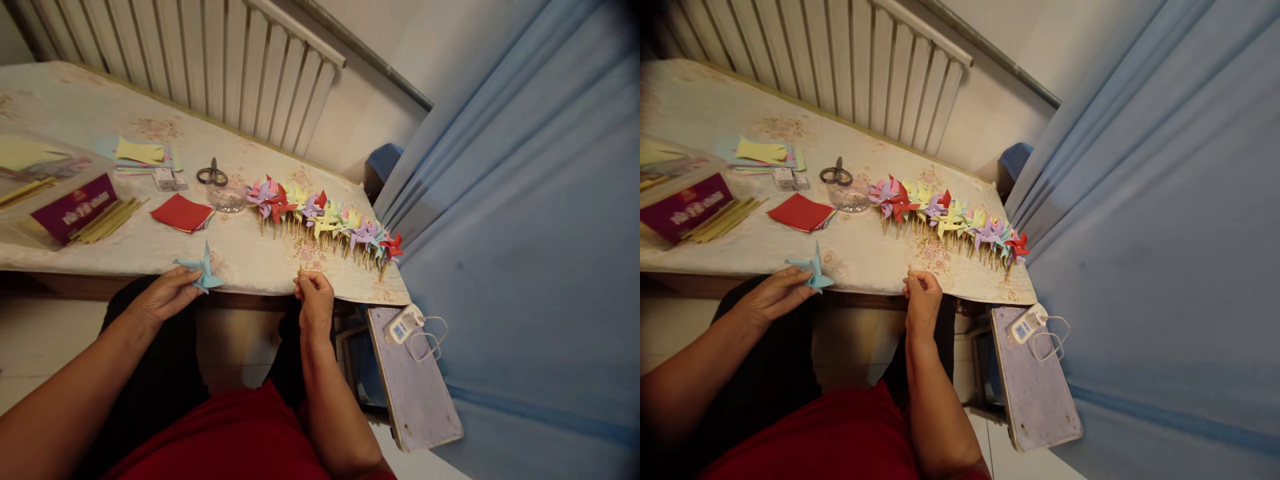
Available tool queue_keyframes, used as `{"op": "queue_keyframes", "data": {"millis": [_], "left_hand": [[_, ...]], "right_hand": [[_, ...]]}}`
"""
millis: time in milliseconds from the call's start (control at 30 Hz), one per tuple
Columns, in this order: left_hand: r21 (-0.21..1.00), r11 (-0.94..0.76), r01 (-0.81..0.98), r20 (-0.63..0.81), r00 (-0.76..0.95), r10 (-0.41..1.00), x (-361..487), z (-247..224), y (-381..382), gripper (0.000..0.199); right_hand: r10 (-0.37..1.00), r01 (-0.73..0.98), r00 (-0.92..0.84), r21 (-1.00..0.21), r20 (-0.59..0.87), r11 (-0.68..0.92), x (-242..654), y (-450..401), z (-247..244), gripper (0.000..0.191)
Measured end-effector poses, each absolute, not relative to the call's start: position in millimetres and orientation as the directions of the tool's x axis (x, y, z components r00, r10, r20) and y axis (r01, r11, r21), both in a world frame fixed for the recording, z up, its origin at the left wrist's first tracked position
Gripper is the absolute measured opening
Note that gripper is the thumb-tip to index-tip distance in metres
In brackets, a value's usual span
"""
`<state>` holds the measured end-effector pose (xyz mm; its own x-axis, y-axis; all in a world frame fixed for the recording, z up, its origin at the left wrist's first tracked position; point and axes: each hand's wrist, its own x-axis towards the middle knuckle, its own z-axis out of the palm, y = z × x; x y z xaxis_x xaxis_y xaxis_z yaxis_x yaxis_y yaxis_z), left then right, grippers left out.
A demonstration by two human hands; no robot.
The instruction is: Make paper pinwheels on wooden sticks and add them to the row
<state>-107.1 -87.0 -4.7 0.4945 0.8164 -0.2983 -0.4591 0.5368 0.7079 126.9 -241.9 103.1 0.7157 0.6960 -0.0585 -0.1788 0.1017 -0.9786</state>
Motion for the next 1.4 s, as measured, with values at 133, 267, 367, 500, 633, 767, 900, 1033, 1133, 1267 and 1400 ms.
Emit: {"op": "queue_keyframes", "data": {"millis": [133, 267, 367, 500, 633, 767, 900, 1033, 1133, 1267, 1400], "left_hand": [[0.707, 0.546, -0.451, -0.316, 0.489, 0.813, -106, 0, -89, 0.012], [0.711, 0.538, -0.453, -0.301, 0.496, 0.815, -106, -3, -88, 0.014], [0.712, 0.525, -0.467, -0.273, 0.505, 0.819, -108, -8, -86, 0.015], [0.712, 0.519, -0.472, -0.259, 0.510, 0.820, -108, -11, -84, 0.017], [0.708, 0.532, -0.465, -0.276, 0.511, 0.814, -107, -10, -85, 0.016], [0.703, 0.532, -0.472, -0.292, 0.491, 0.821, -107, -8, -86, 0.013], [0.700, 0.544, -0.464, -0.310, 0.488, 0.816, -107, -6, -87, 0.014], [0.712, 0.540, -0.450, -0.303, 0.496, 0.813, -107, -6, -87, 0.015], [0.717, 0.542, -0.439, -0.306, 0.501, 0.810, -107, -6, -88, 0.016], [0.707, 0.551, -0.443, -0.327, 0.485, 0.811, -107, -2, -90, 0.014], [0.705, 0.555, -0.441, -0.346, 0.469, 0.813, -106, 2, -91, 0.012]], "right_hand": [[0.678, -0.163, 0.733, -0.982, -0.058, 0.093, 128, -241, 102, 0.014], [0.667, -0.158, 0.743, -0.983, -0.056, 0.093, 128, -240, 101, 0.012], [0.676, -0.167, 0.734, -0.982, -0.063, 0.089, 127, -241, 102, 0.011], [0.711, -0.179, 0.701, -0.980, -0.062, 0.092, 125, -242, 105, 0.012], [0.704, -0.186, 0.708, -0.977, -0.057, 0.108, 125, -242, 106, 0.010], [0.698, -0.195, 0.713, -0.974, -0.063, 0.111, 126, -242, 106, 0.012], [0.690, -0.207, 0.719, -0.973, -0.078, 0.106, 127, -242, 105, 0.012], [0.680, -0.218, 0.728, -0.970, -0.089, 0.106, 128, -240, 103, 0.012], [0.675, -0.229, 0.732, -0.966, -0.092, 0.117, 129, -240, 101, 0.013], [0.677, -0.247, 0.730, -0.959, -0.092, 0.136, 130, -239, 100, 0.014], [0.676, -0.232, 0.733, -0.963, -0.079, 0.139, 129, -239, 99, 0.013]]}}
